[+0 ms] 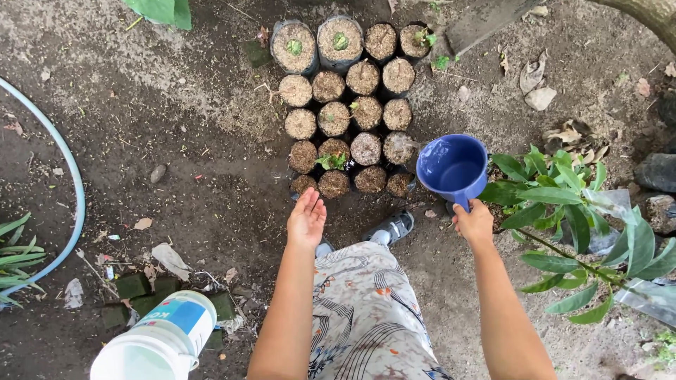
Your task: Water several small potted plants using a blue plastic cup and a bucket of water.
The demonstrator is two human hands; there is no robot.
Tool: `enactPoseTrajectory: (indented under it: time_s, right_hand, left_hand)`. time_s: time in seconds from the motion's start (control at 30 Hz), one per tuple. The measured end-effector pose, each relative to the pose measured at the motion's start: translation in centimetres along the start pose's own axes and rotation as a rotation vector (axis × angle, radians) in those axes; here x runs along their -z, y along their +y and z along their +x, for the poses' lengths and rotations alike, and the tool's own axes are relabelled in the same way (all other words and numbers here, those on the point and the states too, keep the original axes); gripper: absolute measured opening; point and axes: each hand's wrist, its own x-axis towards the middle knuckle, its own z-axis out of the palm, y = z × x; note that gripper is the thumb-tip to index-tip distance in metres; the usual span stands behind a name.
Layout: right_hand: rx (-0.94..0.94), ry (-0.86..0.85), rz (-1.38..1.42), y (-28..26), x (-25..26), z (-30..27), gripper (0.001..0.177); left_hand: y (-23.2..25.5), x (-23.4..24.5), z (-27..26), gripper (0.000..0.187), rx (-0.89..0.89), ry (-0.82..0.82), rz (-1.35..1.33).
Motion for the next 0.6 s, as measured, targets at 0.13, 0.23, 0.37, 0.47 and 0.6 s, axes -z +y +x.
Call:
enactPoseTrajectory:
  time_s: [0.13, 0.23, 0.37, 0.47, 0.6]
  right_hand:
    - [0.019, -0.012, 0.0, 0.8, -0.5, -0.1, 0.025]
    - [0.037, -0.011, 0.011, 1.0, -0.7, -0.7, 0.024]
    - [0.022, -0.012, -0.011, 0.7, -0.6, -1.8, 0.024]
    - [0.01, -0.017, -0.015, 1.0, -0.4, -2.0, 0.025]
    - [0.008, -0.014, -0.016, 1.7, -0.3, -2.1, 0.025]
  left_hand:
    - [-0.4, 0.2, 0.0, 0.035, 0.008, -0.004, -0.003]
    - [-0.5, 0.5, -0.1, 0.034, 0.015, -0.018, -0.002]
    - [-0.3, 0.6, -0.3, 0.034, 0.014, -0.026, 0.006]
    - [0.0, 0.7, -0.3, 0.034, 0.009, -0.02, 0.015]
    - [0.2, 1.2, 0.0, 0.032, 0.002, -0.033, 0.011]
